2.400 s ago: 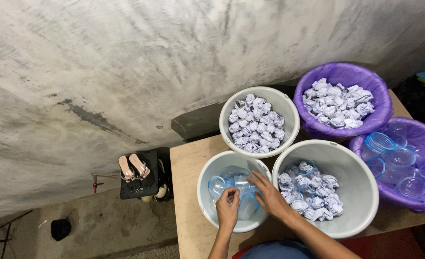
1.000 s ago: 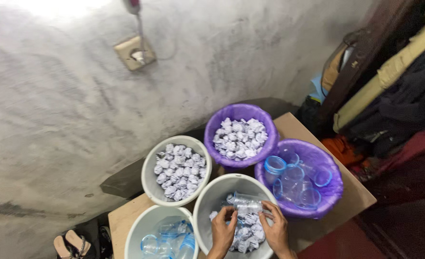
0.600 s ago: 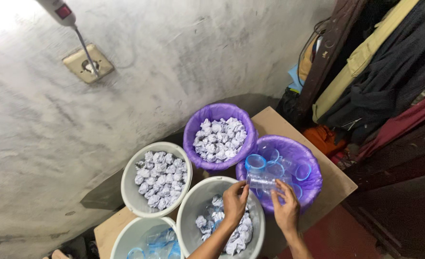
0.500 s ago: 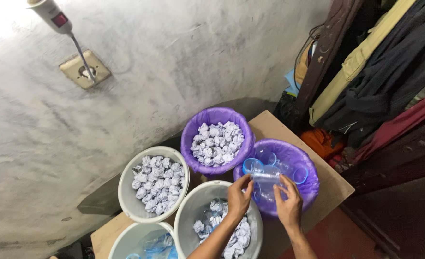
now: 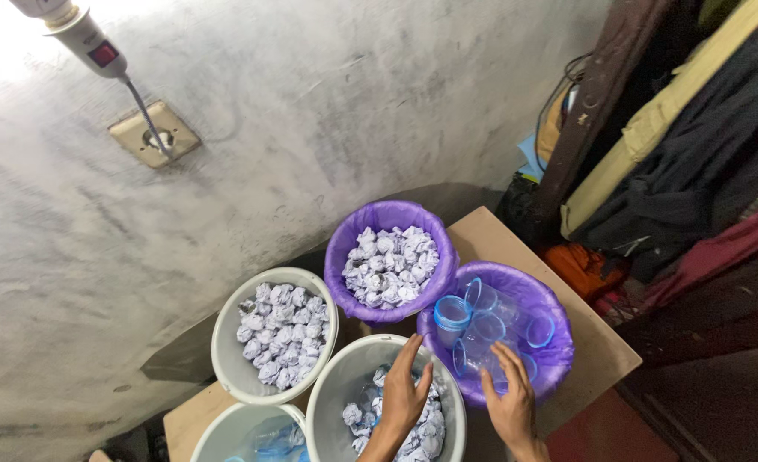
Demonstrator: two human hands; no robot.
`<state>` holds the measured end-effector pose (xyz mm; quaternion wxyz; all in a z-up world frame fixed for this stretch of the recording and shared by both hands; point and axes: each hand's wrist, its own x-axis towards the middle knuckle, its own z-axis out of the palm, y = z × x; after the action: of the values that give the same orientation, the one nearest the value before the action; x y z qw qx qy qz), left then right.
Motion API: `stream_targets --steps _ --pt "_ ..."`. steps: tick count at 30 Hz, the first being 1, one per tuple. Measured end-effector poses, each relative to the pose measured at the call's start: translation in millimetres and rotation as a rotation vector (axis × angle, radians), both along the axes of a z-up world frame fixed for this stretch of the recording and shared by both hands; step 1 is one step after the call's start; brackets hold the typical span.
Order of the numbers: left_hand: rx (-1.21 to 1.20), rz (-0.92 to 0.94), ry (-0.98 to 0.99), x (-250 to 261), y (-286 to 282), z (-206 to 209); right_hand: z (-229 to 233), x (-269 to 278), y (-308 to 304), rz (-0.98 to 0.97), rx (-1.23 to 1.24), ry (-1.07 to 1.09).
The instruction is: The person sorts crumpled white fabric pieces from a white basin into two purple basins. They repeatedly pick up handfuls of fabric, transfer them between containers, and occasionally handle clear plastic cups with blue rims in a separate basin.
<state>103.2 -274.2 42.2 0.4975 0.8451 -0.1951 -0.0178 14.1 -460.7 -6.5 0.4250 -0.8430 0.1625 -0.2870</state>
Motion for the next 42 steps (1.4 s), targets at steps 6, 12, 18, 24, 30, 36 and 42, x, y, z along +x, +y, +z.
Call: stream_targets --steps 6,12,18,24,30,36,42 --pt "0.067 0.133 -0.051 -31.0 49.6 -20.1 -16.5 -3.8 24.7 0.124 0.023 0.003" --pt "0.176 0.284 -0.029 -48.5 96.0 -36.3 -14.2 6.4 45.3 0.246 0.057 0.015" --pt "0.243 0.364 -0.059 -60.0 116.5 -36.5 4.4 32.0 62.5 0.366 0.003 0.026" --pt "0.247 0.355 -0.15 -59.2 130.6 -30.9 3.8 48.7 88.0 0.466 -0.035 0.078" --pt "0.27 0.277 -0.203 -53.6 153.7 -43.4 -21.0 67.5 116.1 0.6 -0.108 0.148" --pt "0.385 0.128 -0.187 -45.2 173.2 -75.3 -85.9 90.8 142.7 0.703 -0.278 0.385" --pt "0.53 0.038 -0.136 -41.2 178.4 -90.2 -146.5 112.3 162.3 0.708 -0.554 0.644"
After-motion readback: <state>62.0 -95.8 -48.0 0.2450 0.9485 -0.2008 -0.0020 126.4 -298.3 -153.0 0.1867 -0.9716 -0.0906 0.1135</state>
